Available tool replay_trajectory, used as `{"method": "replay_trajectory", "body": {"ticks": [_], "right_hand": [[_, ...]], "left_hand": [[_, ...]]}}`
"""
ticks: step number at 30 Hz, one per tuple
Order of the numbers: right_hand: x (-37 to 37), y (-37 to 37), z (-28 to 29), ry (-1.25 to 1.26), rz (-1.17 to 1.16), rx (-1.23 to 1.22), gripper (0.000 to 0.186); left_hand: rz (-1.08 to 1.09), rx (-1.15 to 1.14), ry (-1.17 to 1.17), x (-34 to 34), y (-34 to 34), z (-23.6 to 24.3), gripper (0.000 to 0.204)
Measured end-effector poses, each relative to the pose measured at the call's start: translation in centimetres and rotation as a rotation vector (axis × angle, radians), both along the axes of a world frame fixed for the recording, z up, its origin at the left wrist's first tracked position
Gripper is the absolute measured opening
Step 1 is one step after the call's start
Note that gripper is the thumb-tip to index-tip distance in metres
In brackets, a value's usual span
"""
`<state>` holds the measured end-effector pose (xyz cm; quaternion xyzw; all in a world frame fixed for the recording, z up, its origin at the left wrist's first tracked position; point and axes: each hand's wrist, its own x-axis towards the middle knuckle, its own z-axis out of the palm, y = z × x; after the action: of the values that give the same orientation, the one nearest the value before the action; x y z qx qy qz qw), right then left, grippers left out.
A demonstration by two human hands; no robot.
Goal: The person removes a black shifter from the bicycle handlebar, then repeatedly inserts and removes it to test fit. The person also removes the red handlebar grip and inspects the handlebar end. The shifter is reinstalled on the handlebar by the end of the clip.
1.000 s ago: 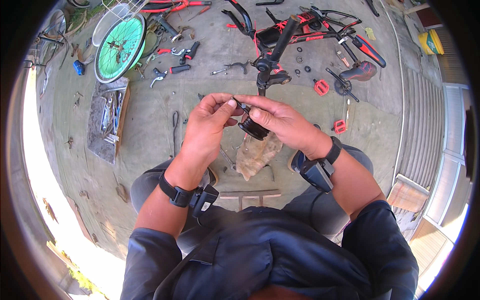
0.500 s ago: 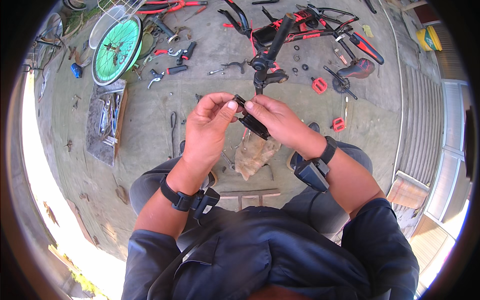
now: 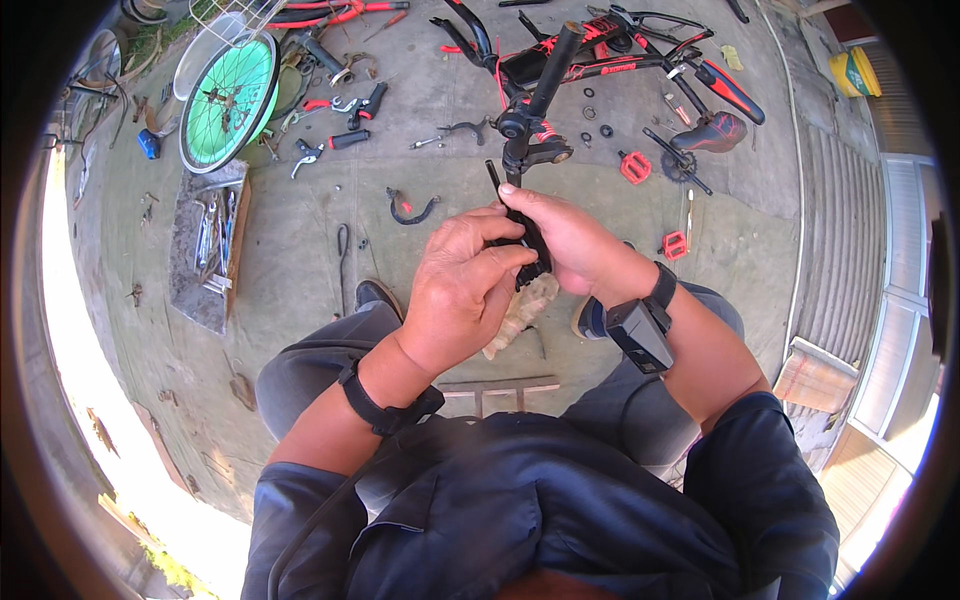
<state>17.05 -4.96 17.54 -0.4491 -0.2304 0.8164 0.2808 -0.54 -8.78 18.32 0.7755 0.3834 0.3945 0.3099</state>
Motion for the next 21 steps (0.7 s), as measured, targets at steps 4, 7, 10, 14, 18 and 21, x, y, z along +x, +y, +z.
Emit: {"method": "replay_trajectory", "body": {"ticks": [4,7,10,14,18,21], "right_hand": [[0.6,0.6,0.4,0.077,0.034,0.068,0.03],[1.3,1.0,0.5,0.158,0.024,0.046,0.039],[1.7,1.1,0.7,0.207,0.041,0.097,0.041],[1.8,1.3,0.6,0.17,0.06,0.12,0.04],[1.5,1.4,0.5,0.16,0.093,0.174,0.037],[1.4,1.3,0.7,0.136,0.073,0.134,0.036]], "left_hand": [[0.045,0.064,-0.025,0.0,0.3,0.0,0.03],[0.196,0.021,-0.05,-0.6,0.4,0.0,0.029],[0.312,-0.217,-0.208,-0.9,0.6,-0.3,0.027],[0.312,-0.258,-0.241,-1.0,0.8,-0.7,0.027],[0.318,-0.295,-0.228,-1.0,0.7,-0.7,0.026],[0.339,-0.405,-0.264,-1.0,0.6,-0.7,0.025]]}}
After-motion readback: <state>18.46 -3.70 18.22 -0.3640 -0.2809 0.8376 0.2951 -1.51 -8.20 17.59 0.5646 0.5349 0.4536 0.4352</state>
